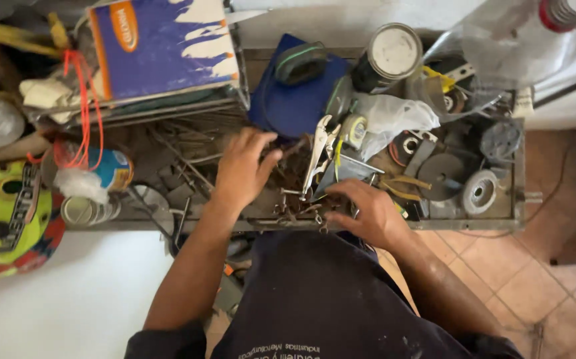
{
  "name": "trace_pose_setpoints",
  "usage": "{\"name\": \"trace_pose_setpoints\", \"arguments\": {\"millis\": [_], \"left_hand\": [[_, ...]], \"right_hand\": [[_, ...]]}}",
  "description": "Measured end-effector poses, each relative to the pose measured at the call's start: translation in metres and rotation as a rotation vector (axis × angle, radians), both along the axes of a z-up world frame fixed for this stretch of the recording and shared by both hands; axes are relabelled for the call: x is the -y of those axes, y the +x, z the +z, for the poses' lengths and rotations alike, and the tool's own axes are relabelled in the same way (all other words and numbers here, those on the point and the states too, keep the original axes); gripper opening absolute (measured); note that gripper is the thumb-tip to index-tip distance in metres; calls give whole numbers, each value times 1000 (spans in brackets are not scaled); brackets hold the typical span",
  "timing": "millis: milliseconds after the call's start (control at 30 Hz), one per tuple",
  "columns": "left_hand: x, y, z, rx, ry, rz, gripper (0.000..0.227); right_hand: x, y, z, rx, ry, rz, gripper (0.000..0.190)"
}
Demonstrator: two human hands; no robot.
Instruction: Sorting and organizing various metal parts and tools on a cluttered workshop workbench
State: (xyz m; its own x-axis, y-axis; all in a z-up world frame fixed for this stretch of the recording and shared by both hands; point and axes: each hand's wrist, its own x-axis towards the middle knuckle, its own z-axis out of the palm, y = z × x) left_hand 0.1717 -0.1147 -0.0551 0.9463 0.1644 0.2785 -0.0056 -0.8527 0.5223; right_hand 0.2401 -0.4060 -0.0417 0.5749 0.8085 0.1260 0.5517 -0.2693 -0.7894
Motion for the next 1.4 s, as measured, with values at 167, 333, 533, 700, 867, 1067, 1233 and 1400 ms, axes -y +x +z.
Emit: {"name": "trace_pose_setpoints", "arguments": {"millis": [167, 333, 533, 700, 867, 1067, 1233, 1400], "left_hand": [[1, 43, -61, 142, 539, 78, 15], [10, 59, -27, 304, 605, 2, 10], [30, 30, 68, 421, 638, 12, 19], [20, -20, 131, 557, 548, 184, 14], [3, -61, 170, 435, 219, 573, 17], [-84, -120, 167, 205, 243, 625, 62], [-53, -75, 95, 205, 89, 131, 38], [6, 13, -4, 118, 49, -58, 55]], "right_hand": [[-15, 9, 16, 11, 64, 89, 39], [-9, 14, 17, 48, 92, 93, 41], [-1, 13, 13, 54, 56, 109, 41], [-20, 8, 9, 116, -27, 93, 52], [-42, 9, 5, 73, -62, 170, 50], [-62, -23, 31, 64, -230, 220, 44], [-63, -42, 16, 39, -216, 187, 37], [-51, -58, -4, 46, -91, 81, 44]]}}
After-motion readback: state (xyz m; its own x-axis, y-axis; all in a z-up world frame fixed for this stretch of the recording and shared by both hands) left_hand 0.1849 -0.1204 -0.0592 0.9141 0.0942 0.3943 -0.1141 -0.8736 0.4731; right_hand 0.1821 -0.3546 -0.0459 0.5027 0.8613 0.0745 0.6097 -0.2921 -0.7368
